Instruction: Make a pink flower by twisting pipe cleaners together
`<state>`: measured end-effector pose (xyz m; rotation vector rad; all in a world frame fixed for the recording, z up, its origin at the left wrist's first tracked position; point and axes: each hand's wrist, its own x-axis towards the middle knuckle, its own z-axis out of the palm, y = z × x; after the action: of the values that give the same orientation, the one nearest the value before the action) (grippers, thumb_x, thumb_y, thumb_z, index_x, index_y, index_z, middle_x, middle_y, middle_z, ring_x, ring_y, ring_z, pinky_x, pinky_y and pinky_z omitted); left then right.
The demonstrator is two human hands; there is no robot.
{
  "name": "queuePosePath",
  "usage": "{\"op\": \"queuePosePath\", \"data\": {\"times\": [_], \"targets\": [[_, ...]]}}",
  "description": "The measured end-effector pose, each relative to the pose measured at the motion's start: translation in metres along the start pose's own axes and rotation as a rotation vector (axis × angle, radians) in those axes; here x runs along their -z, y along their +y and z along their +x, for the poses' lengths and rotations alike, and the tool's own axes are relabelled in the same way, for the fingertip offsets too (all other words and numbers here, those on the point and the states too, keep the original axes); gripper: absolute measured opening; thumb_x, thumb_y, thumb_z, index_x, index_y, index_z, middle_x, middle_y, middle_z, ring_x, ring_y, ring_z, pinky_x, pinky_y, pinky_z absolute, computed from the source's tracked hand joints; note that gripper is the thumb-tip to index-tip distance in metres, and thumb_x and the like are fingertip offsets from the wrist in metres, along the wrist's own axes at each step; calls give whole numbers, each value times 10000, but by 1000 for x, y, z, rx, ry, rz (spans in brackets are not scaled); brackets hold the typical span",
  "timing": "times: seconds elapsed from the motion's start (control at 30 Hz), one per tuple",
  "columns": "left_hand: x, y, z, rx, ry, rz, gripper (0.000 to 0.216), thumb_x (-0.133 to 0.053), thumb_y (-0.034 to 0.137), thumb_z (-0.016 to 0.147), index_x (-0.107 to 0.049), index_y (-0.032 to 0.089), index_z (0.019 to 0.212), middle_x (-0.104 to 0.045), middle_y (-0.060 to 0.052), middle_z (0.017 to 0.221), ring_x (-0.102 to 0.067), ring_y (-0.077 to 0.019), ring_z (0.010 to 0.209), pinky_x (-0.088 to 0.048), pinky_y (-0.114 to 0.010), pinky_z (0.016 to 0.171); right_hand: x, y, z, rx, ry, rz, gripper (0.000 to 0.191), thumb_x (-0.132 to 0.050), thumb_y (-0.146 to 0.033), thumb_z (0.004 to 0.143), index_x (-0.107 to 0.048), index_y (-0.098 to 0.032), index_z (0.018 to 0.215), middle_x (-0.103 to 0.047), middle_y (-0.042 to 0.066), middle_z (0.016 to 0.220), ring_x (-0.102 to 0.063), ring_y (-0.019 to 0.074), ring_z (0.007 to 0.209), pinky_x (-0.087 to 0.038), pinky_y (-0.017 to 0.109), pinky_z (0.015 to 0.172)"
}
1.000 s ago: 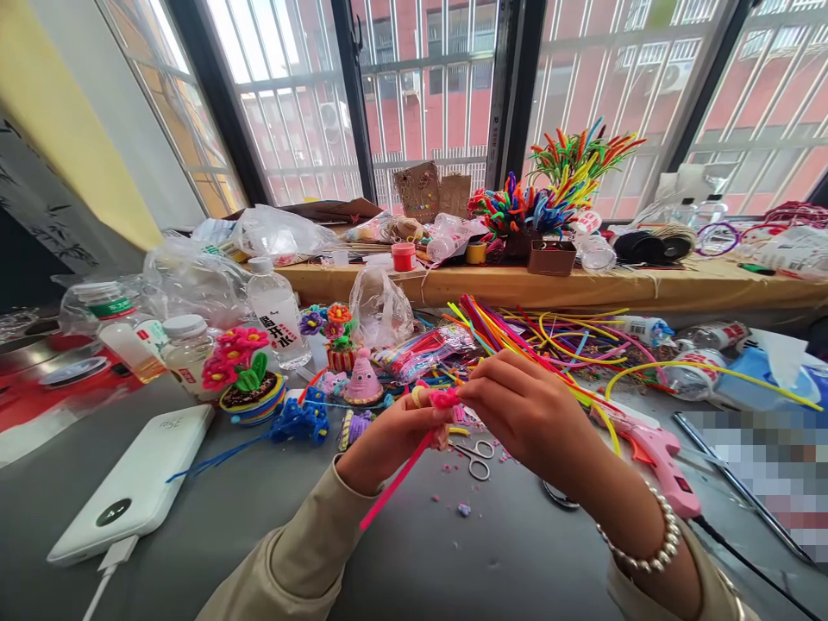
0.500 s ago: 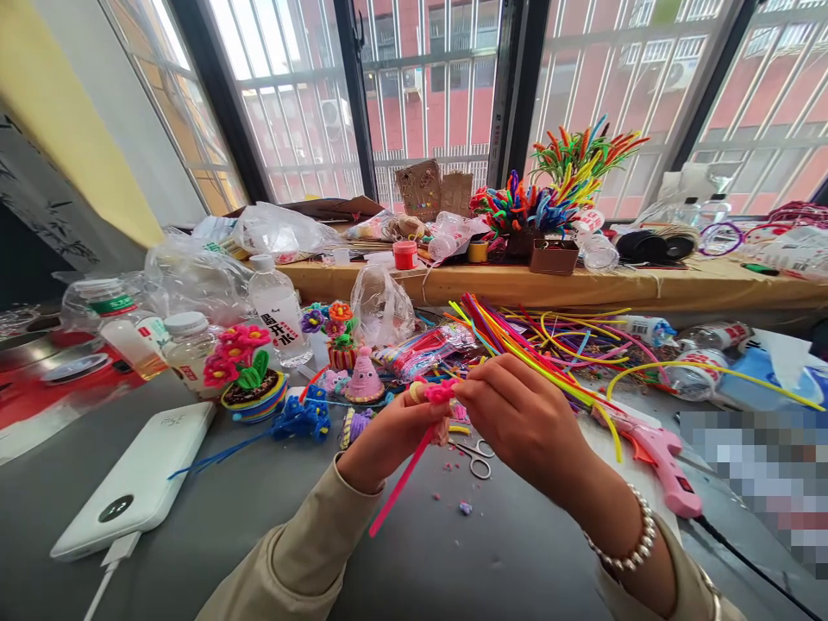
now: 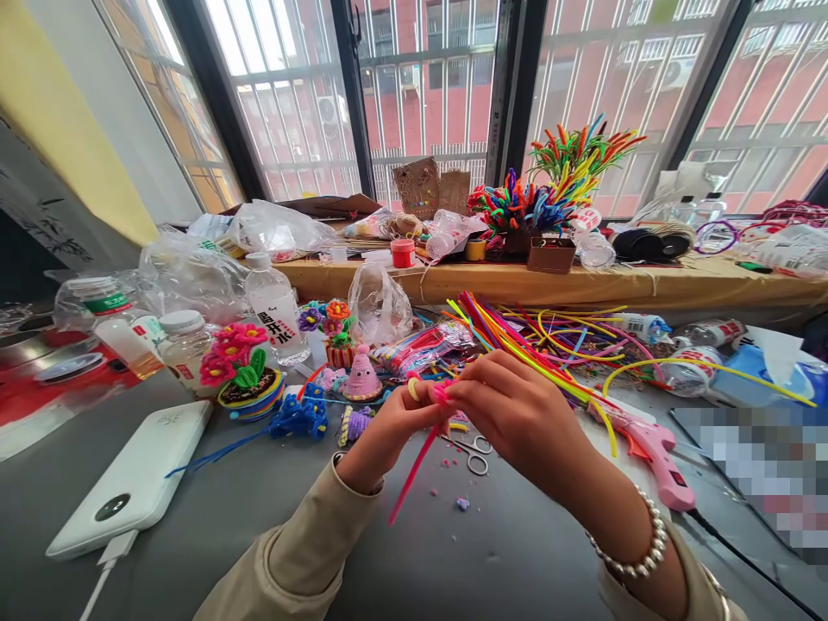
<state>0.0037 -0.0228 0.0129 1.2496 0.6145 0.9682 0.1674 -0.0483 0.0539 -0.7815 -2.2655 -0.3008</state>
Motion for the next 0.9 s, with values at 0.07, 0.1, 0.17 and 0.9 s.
{"op": "queuePosePath", "data": {"times": [0.07, 0.1, 0.17, 0.9], "targets": [[0, 0, 0, 1, -5, 5, 204, -631, 282, 639, -522, 123, 575, -523, 25, 503, -480, -65, 498, -356, -206, 556, -1, -2, 1, -16, 8, 10, 129, -487, -168, 798, -599, -175, 861, -584, 54, 767, -501, 150, 742, -457, 303, 678], [0, 0, 0, 1, -8, 6, 206, -632, 283, 638, -519, 124, 575, -523, 26, 504, -483, -66, 498, -356, -207, 555, -1, -3, 2, -19, 10, 12, 125, -484, -170, 799, -601, -175, 843, -585, 54, 760, -502, 151, 735, -458, 303, 673], [0, -1, 0, -5, -13, 8, 209, -631, 285, 638, -514, 124, 574, -523, 25, 507, -488, -68, 502, -358, -209, 555, -1, -3, 2, -22, 8, 12, 121, -482, -173, 800, -601, -171, 822, -586, 55, 754, -505, 151, 730, -460, 300, 669], [-5, 1, -2, -44, 106, 3, 253, -655, 316, 603, -483, 137, 559, -526, 22, 513, -506, -84, 513, -385, -221, 568, -12, -5, 0, 158, 60, -362, 168, -419, -114, 815, -555, -151, 906, -592, 70, 782, -517, 174, 741, -461, 330, 708]]}}
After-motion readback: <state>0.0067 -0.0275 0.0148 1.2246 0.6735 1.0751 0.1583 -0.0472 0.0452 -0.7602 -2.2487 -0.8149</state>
